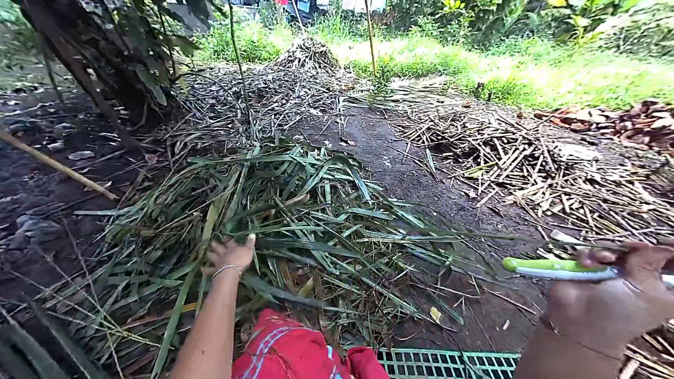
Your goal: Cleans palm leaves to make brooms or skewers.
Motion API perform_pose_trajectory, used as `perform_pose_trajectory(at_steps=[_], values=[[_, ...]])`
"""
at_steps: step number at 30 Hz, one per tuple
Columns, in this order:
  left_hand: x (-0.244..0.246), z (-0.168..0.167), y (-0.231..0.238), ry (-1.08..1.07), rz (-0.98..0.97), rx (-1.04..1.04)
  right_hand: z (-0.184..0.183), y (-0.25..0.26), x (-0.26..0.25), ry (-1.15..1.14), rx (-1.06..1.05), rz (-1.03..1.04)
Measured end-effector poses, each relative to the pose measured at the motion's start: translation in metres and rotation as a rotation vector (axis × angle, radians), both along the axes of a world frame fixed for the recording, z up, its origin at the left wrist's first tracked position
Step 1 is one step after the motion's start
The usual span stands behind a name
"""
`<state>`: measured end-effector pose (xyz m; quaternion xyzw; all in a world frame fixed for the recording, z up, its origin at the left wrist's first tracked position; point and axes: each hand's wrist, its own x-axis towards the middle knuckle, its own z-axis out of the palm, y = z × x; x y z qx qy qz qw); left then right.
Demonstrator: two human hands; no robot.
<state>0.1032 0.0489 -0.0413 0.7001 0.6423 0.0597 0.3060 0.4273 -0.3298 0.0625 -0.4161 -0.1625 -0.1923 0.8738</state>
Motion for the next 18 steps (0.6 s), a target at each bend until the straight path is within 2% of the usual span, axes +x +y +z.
perform_pose_trajectory(at_steps=[2,4,6,8,10,14,16,18], values=[[0.028,0.03,-0.02,-0.226,-0.255,0.186,0.003,0.014,-0.008,-0.014,-0.018,0.03],[0.046,0.063,-0.048,-0.472,-0.556,0.266,0.003,0.025,-0.009,-0.051,0.0,0.102],[0.05,0.096,-0.078,-0.521,-0.829,0.232,0.003,0.033,-0.009,-0.085,0.002,0.188],[0.045,0.11,-0.098,-0.438,-1.008,0.256,0.006,0.041,-0.01,-0.108,0.004,0.252],[0.035,0.107,-0.109,-0.46,-1.04,0.324,0.011,0.051,-0.011,-0.12,0.001,0.311],[0.012,0.083,-0.129,-0.672,-0.818,0.486,0.008,0.078,-0.042,-0.138,-0.237,0.604],[0.006,0.078,-0.14,-0.672,-0.724,0.587,-0.008,0.093,-0.077,-0.164,-0.432,0.813],[0.003,0.075,-0.148,-0.633,-0.671,0.718,-0.025,0.107,-0.112,-0.167,-0.499,1.117]])
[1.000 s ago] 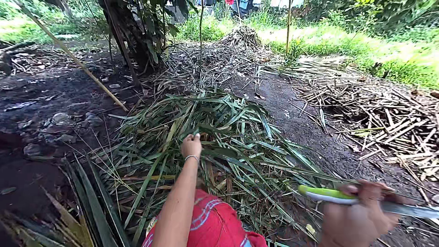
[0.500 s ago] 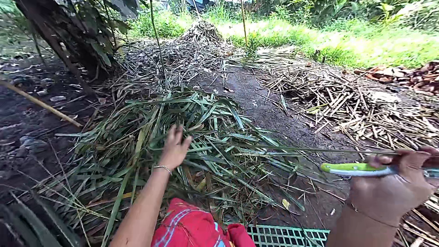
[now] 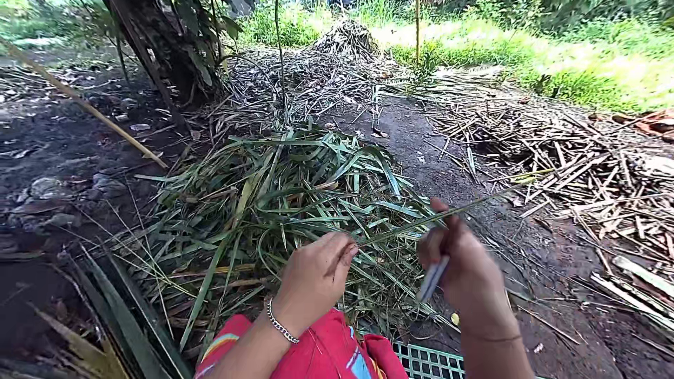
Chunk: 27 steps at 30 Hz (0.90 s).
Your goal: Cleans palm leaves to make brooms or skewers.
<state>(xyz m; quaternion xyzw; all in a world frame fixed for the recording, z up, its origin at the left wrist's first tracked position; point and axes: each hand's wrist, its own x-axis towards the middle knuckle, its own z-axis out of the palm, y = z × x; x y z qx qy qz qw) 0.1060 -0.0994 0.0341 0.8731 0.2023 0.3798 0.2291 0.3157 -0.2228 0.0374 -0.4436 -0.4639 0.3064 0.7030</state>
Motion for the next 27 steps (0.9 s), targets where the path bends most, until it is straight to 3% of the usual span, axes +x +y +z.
perform_pose_trajectory(at_steps=[4,8,13,17,22,25,27], values=[[-0.004,-0.002,-0.01,-0.067,0.117,0.166,-0.01,0.017,-0.057,0.19,-0.098,0.434],[-0.01,0.0,-0.016,-0.101,0.175,0.293,-0.007,0.03,-0.081,0.239,-0.124,0.521],[-0.016,0.004,-0.017,-0.171,0.184,0.218,-0.009,0.031,-0.091,0.134,-0.064,0.466],[-0.019,0.005,-0.018,-0.175,0.175,0.209,-0.011,0.03,-0.088,-0.005,-0.019,0.271],[-0.032,0.009,-0.008,-0.146,0.186,0.294,0.002,0.035,-0.027,0.062,0.009,0.018],[-0.034,0.008,-0.002,-0.116,0.172,0.313,0.01,0.034,-0.007,0.189,-0.006,0.019],[-0.033,0.007,-0.001,-0.091,0.166,0.327,0.012,0.029,-0.015,0.204,-0.058,0.159]])
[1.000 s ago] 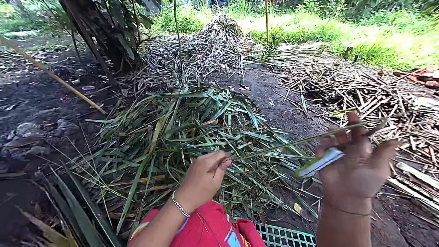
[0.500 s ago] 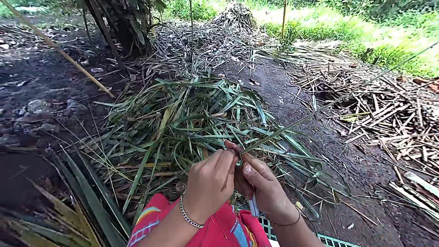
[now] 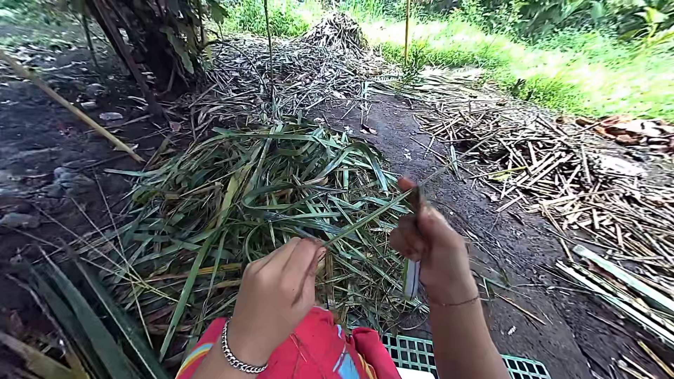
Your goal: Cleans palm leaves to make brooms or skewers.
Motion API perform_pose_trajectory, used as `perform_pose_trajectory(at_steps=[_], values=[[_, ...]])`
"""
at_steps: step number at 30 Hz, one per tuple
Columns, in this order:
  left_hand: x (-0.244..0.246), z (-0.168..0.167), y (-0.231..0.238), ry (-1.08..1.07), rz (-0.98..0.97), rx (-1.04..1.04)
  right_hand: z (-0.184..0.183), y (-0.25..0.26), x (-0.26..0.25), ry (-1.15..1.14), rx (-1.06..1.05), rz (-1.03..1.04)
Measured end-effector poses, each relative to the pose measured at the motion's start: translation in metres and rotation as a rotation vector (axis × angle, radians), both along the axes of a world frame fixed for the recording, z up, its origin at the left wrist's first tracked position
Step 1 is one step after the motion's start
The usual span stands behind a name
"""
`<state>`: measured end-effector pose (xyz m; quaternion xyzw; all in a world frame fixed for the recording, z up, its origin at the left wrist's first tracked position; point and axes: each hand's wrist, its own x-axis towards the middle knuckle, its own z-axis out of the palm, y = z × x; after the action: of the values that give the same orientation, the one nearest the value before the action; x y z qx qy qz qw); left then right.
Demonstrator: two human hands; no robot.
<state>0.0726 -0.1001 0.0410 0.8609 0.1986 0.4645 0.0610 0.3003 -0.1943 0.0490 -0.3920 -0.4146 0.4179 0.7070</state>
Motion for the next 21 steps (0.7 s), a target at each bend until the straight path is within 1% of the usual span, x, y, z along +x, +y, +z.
perform_pose_trajectory(at_steps=[2,3,4,6,10,13,15,18,20,21], values=[[0.0,-0.001,0.002,0.011,-0.007,0.02,-0.004,-0.002,-0.015,0.014,-0.032,0.209],[-0.002,-0.001,0.003,0.016,-0.014,0.028,-0.006,-0.001,-0.019,0.034,-0.031,0.273],[-0.005,0.0,0.005,0.022,-0.022,0.028,-0.007,0.0,-0.017,0.038,-0.027,0.279],[-0.016,0.003,0.01,0.041,-0.034,0.017,-0.004,0.002,-0.002,0.018,-0.019,0.166],[-0.052,0.002,0.019,0.081,-0.037,-0.069,0.004,0.004,0.051,-0.034,0.005,-0.097],[-0.101,-0.004,0.025,0.159,-0.009,-0.204,0.007,0.004,0.088,-0.001,0.03,-0.235],[-0.137,-0.013,0.033,0.197,0.008,-0.286,0.007,0.003,0.105,0.044,0.05,-0.287],[-0.167,-0.012,0.048,0.35,0.053,-0.383,0.007,0.005,0.103,0.05,0.06,-0.324],[-0.159,0.001,0.047,0.446,0.067,-0.436,0.006,0.008,0.082,0.001,0.04,-0.284],[-0.144,0.009,0.041,0.442,0.065,-0.423,0.004,0.01,0.065,-0.021,0.026,-0.238]])
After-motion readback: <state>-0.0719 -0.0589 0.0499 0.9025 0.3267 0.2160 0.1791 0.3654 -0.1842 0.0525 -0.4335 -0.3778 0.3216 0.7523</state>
